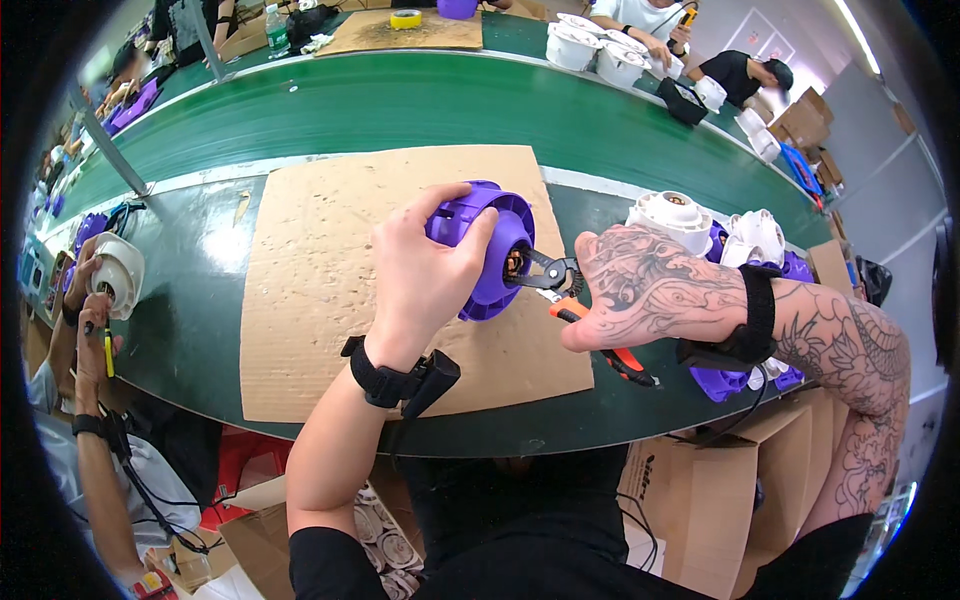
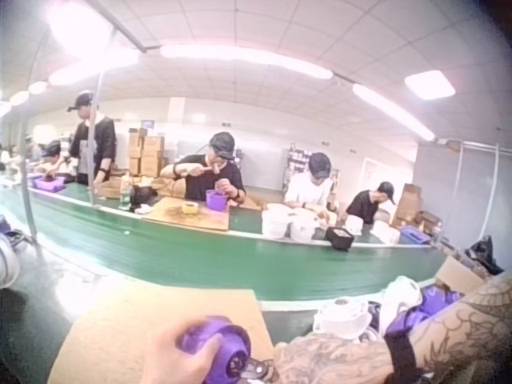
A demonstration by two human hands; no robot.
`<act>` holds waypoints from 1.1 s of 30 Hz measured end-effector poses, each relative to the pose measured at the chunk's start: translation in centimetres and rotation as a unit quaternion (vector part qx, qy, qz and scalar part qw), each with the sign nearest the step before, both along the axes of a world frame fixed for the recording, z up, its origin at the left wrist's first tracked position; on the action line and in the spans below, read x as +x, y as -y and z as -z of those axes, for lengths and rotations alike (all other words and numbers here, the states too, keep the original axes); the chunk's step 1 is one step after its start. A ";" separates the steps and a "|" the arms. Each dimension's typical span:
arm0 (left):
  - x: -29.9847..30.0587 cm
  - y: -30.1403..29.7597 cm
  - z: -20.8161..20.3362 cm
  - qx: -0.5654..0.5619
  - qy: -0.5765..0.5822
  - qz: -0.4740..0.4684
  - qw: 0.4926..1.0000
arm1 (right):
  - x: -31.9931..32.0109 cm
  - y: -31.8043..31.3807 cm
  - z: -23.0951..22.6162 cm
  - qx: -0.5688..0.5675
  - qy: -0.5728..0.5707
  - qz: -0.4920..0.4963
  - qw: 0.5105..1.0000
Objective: The person uses pliers to manipulate the central hub of white and purple plastic fan components on a green assembly table. They repeatedly pick up units, apply the tool to the center, and place the finished parts into a cardboard box. The process involves handling multiple units one by one in a repetitive sequence.
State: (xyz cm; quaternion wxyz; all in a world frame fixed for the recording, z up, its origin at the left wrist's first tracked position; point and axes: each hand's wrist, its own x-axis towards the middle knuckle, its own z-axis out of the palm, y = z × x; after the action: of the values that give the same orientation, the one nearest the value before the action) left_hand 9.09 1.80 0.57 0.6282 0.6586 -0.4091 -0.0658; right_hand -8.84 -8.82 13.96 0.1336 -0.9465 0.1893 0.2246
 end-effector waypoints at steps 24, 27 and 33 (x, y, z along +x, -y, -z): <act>-0.6 0.6 -0.3 -0.073 0.162 -0.038 0.983 | -1.5 4.4 4.5 0.248 -0.069 0.210 0.943; -0.7 1.3 0.9 -0.074 0.138 -0.033 0.987 | -2.7 1.6 4.8 -0.179 0.097 -0.016 0.979; 4.7 0.5 2.6 -0.087 0.146 -0.146 0.975 | -5.3 3.7 2.4 0.107 -0.079 0.141 0.981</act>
State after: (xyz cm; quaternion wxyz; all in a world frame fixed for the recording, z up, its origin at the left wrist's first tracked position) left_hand 13.77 1.25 -2.04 0.6195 0.6564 -0.3999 0.1594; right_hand -14.16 -12.54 11.54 0.2492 -0.8696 0.3056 0.2970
